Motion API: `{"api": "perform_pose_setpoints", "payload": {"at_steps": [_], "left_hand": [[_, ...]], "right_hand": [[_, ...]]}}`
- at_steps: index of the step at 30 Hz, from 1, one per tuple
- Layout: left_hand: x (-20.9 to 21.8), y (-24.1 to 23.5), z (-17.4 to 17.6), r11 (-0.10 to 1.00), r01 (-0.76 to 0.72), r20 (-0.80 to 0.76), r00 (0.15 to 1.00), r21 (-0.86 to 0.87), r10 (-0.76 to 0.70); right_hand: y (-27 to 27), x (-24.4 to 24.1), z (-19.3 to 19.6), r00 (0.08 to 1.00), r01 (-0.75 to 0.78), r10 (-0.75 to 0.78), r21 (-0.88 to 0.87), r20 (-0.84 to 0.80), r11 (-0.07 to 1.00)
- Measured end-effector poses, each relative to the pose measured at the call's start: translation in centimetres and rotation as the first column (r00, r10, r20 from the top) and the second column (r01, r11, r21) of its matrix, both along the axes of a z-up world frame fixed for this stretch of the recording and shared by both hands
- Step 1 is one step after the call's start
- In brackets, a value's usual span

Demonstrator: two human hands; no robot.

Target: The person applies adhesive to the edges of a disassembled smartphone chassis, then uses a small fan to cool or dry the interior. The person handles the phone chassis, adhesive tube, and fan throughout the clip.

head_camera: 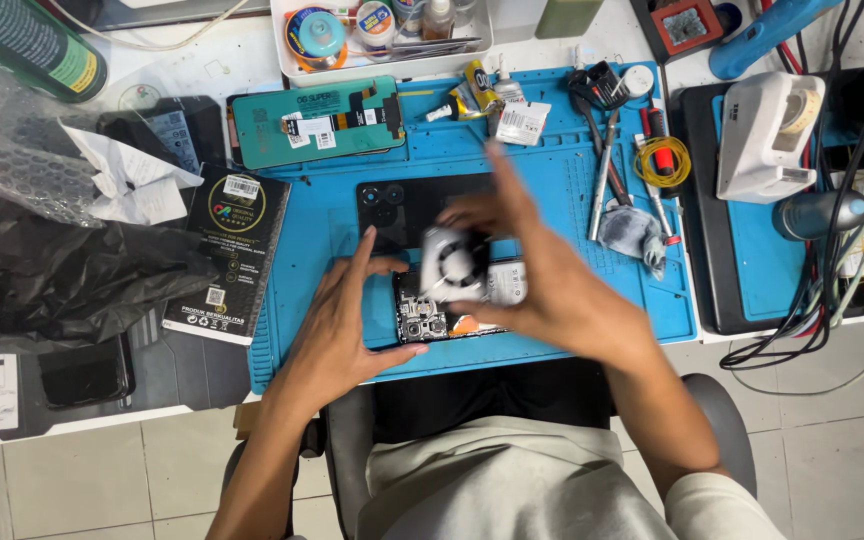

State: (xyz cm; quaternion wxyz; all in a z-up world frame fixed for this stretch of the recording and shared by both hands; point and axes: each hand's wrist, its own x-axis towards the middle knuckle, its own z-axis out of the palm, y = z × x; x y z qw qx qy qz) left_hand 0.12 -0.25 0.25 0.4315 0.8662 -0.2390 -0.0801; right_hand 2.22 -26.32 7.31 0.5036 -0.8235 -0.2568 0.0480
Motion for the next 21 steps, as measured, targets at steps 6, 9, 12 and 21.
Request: {"api": "perform_pose_setpoints", "payload": {"at_steps": [6, 9, 12, 21], "left_hand": [[-0.1, 0.2, -0.2, 0.999, -0.019, -0.005, 1.000, 0.040, 0.019], [0.0, 0.1, -0.3, 1.000, 0.006, 0.031, 1.000, 0.000, -0.006], [0.1, 0.2, -0.3, 1.000, 0.024, 0.045, 0.999, -0.016, -0.023], [0.0, 0.1, -0.4, 1.000, 0.016, -0.002, 1.000, -0.026, -0.016]], "right_hand": [[2.4, -1.9, -0.1, 0.957, -0.260, 0.263, 0.039, -0.125, 0.965], [1.1, -2.8, 0.3, 0.931, -0.277, 0.273, 0.019, -0.240, 0.961], [-1.3, -3.1, 0.8, 0.935, -0.194, 0.160, -0.082, -0.316, 0.978], [-7.0, -0.4, 1.9, 0.993, 0.116, -0.114, -0.162, 0.025, 0.980]]}}
